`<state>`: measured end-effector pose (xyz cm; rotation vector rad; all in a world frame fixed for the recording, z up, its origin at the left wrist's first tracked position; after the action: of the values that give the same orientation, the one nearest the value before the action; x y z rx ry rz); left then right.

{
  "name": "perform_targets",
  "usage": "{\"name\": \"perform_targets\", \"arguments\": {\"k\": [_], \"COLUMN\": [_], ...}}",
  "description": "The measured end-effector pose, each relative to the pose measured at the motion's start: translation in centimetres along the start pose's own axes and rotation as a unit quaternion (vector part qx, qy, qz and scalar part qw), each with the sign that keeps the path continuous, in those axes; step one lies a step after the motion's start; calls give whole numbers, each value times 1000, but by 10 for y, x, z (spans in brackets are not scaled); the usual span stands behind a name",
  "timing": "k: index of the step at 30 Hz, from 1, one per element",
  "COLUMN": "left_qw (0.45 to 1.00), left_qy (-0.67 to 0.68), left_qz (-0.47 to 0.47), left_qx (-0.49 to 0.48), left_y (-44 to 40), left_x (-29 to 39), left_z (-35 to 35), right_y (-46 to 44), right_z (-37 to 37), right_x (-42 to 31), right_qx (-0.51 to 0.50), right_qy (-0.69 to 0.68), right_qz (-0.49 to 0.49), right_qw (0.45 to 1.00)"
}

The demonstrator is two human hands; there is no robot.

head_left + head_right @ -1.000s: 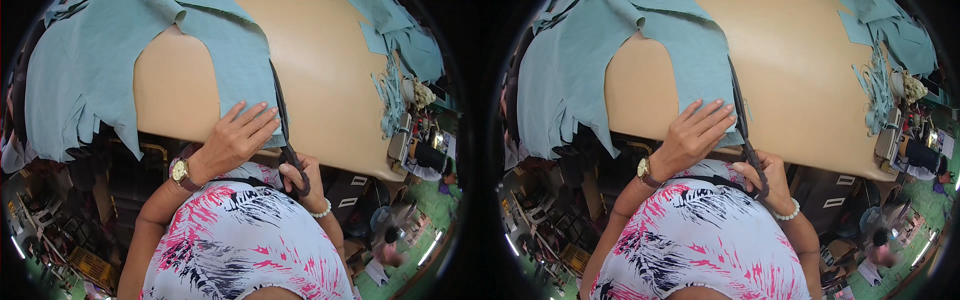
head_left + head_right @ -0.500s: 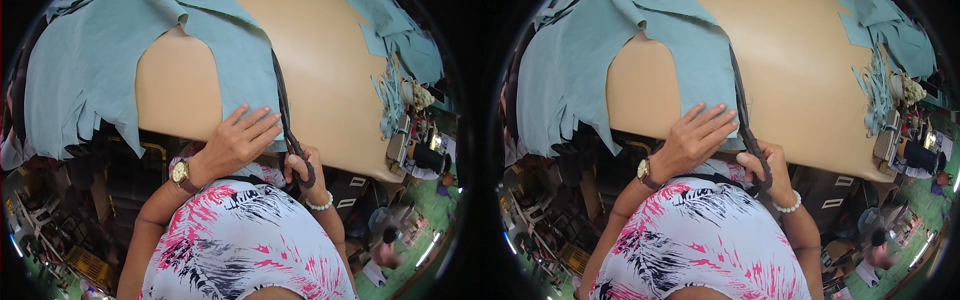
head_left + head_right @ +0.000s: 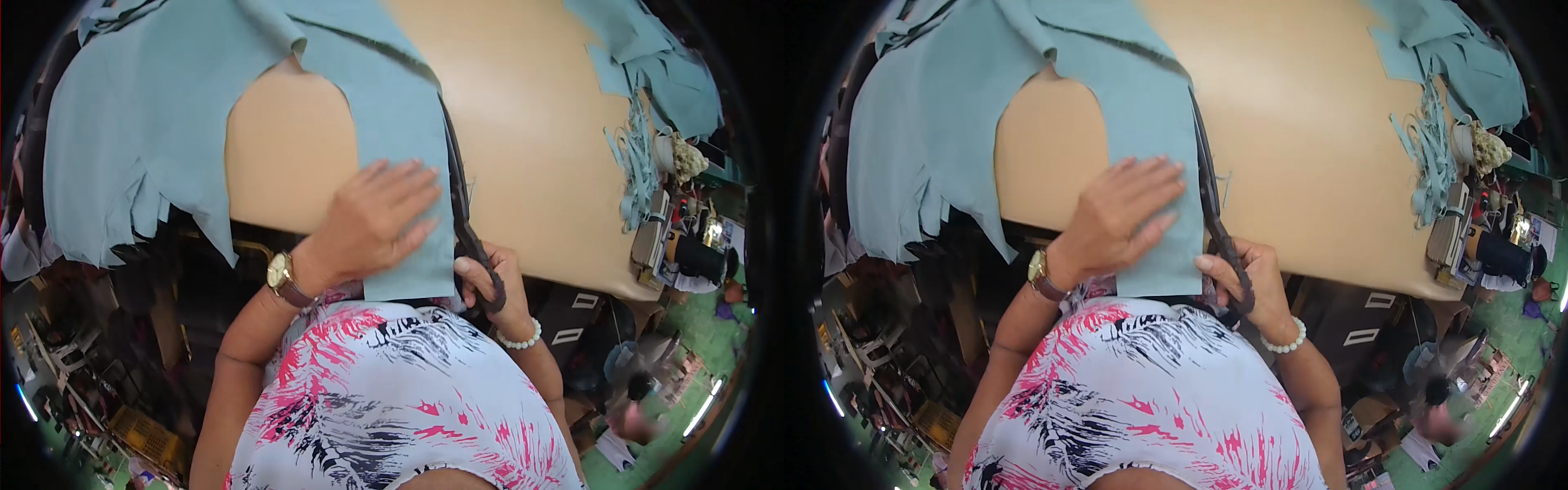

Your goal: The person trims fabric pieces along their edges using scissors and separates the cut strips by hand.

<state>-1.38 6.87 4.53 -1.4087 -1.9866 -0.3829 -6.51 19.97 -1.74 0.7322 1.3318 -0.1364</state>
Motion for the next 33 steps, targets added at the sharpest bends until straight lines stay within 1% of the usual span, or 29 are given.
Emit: {"name": "perform_targets", "arguments": {"k": [3,4,6,9,11,12,15,18,20,21,24,26,28,30,33], "left_qw": [992,987,975,942,930,929,916,903,896,893,942,975,981,977,977], "left_qy": [-76,-108,-167,-300,-310,-332,-367,-387,-405,-414,-319,-203,-165,-165,-186], "left_qz": [-26,-34,-50,-73,-7,-63,-151,-187,-181,-179,-15,66,105,103,84], "left_qx": [96,110,137,129,196,149,61,12,6,-1,99,59,-19,-83,-63], "left_y": [-40,-57,-92,-142,-169,-193,-248,-279,-292,-291,-262,-203,-142,-95,-64], "left_x": [-37,-49,-71,-103,-104,-115,-137,-140,-144,-144,-110,-79,-55,-40,-43], "left_z": [-22,-28,-40,-49,-60,-59,-60,-61,-59,-55,-52,-44,-31,-16,-6], "right_y": [1,2,1,2,2,2,3,2,1,2,2,3,6,11,12], "right_z": [-1,-2,-2,-3,0,0,-1,-1,0,0,-1,-3,-5,-8,-9], "right_x": [5,6,6,6,2,1,-1,-2,-3,-3,2,4,3,5,3], "right_qx": [6,11,9,6,2,2,1,-1,-3,-2,-2,2,7,4,6], "right_qy": [7,2,-15,-21,-28,-29,-30,-31,-37,-30,-25,-66,-83,-71,-55], "right_qz": [14,26,18,15,20,19,19,15,9,9,18,14,18,27,30], "right_qw": [1000,1000,1000,1000,999,999,999,999,999,1000,1000,998,996,997,998]}}
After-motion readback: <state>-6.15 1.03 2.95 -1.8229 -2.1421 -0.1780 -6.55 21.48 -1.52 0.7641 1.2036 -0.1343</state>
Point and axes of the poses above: each hand's wrist, its own y-axis away from the middle knuckle, its own z-axis out of the palm, x = y × z, the point moved 10 cm from there along -y, towards the middle knuckle, and after that the axes turned 15 degrees about -z, right-handed, at the moved point
